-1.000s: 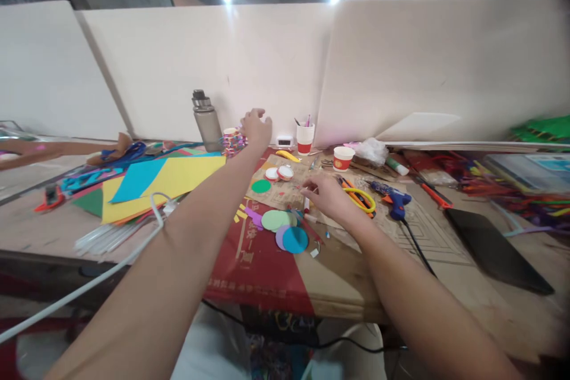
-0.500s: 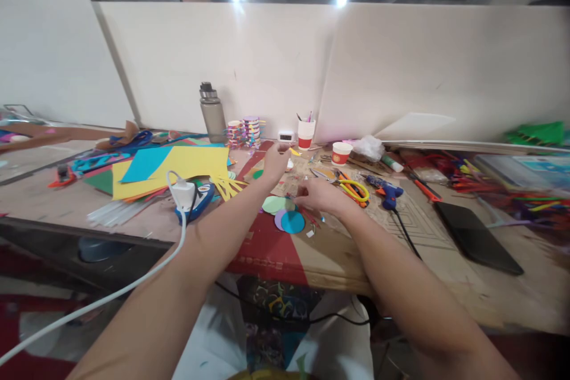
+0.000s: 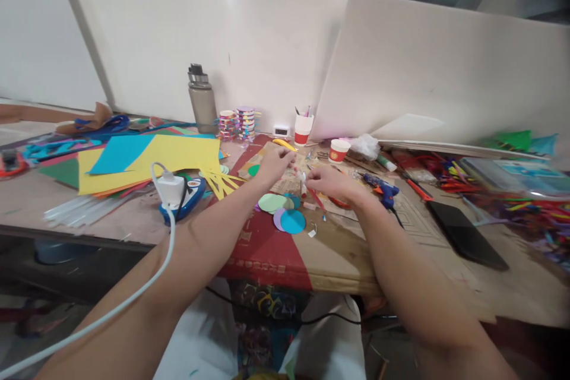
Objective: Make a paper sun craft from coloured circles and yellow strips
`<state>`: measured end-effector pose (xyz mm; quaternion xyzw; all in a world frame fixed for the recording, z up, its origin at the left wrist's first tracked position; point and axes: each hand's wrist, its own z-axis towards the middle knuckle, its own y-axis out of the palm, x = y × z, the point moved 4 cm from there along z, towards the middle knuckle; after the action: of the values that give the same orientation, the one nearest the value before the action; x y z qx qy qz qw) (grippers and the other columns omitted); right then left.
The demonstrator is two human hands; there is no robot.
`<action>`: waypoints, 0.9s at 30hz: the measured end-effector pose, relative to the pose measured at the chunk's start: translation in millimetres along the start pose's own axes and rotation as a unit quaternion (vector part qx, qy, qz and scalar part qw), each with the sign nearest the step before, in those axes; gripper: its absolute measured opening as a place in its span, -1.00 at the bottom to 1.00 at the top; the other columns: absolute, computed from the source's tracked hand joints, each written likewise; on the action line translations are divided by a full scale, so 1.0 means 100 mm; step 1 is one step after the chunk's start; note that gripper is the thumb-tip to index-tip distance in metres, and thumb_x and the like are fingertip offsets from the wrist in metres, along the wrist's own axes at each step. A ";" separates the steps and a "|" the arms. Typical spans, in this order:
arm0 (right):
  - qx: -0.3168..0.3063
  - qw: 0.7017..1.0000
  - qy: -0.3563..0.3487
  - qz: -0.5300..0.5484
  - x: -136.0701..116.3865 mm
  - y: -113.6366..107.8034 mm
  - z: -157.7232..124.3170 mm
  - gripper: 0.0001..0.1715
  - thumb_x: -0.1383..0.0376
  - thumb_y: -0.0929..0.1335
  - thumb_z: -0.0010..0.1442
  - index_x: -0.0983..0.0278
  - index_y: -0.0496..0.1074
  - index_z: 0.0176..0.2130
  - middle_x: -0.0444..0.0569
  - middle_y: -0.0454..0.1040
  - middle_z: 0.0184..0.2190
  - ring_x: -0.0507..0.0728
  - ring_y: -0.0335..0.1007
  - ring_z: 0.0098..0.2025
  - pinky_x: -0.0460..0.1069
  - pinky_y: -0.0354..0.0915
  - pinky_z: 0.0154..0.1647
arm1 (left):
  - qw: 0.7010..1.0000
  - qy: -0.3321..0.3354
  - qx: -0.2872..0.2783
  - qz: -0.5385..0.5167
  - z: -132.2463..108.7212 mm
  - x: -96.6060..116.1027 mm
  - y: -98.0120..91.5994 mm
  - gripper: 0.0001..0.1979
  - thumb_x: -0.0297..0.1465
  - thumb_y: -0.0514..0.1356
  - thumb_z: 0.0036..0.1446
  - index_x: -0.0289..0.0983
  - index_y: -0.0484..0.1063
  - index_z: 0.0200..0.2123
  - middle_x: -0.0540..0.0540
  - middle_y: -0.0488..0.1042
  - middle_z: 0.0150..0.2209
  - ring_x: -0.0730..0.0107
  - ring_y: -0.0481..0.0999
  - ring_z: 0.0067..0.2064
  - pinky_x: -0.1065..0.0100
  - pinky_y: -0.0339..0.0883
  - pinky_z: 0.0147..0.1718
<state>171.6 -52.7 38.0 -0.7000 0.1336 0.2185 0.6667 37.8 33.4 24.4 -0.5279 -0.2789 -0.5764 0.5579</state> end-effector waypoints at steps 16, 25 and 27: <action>0.071 0.985 0.093 -0.125 0.29 -0.07 0.05 -0.61 0.33 0.36 0.02 0.32 0.42 -0.10 0.06 0.53 -0.23 0.11 0.39 -0.26 -0.09 0.13 -0.37 | 0.984 0.018 -0.072 0.160 -0.02 -0.07 0.09 -0.74 -0.29 0.13 0.11 -0.27 0.37 -0.57 -0.05 0.45 -0.57 0.44 0.36 -0.54 0.40 0.16 -0.53; -0.001 0.985 0.029 -0.169 -0.06 -0.05 -0.13 -0.84 0.27 0.34 0.12 0.28 0.51 -0.39 0.02 0.56 -0.40 0.09 0.41 -0.36 -0.07 0.10 -0.43 | 0.940 0.063 -0.113 0.314 -0.16 -0.15 0.35 -0.74 -0.19 0.26 -0.11 -0.22 0.44 -0.67 -0.14 0.47 -0.60 0.24 0.47 -0.48 0.32 0.24 -0.47; -0.039 0.989 0.003 -0.145 -0.12 0.01 -0.16 -0.86 0.26 0.37 0.08 0.26 0.50 -0.45 -0.04 0.54 -0.47 0.07 0.39 -0.43 -0.08 0.10 -0.46 | 0.955 0.047 -0.109 0.274 -0.16 -0.18 0.37 -0.82 -0.29 0.33 -0.27 -0.21 0.41 -0.71 -0.13 0.44 -0.65 0.20 0.49 -0.48 0.31 0.26 -0.47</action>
<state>162.5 -69.6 43.2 -0.7383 0.0241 0.1225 0.6628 64.7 17.0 -6.4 -0.6138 -0.0329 -0.4527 0.6459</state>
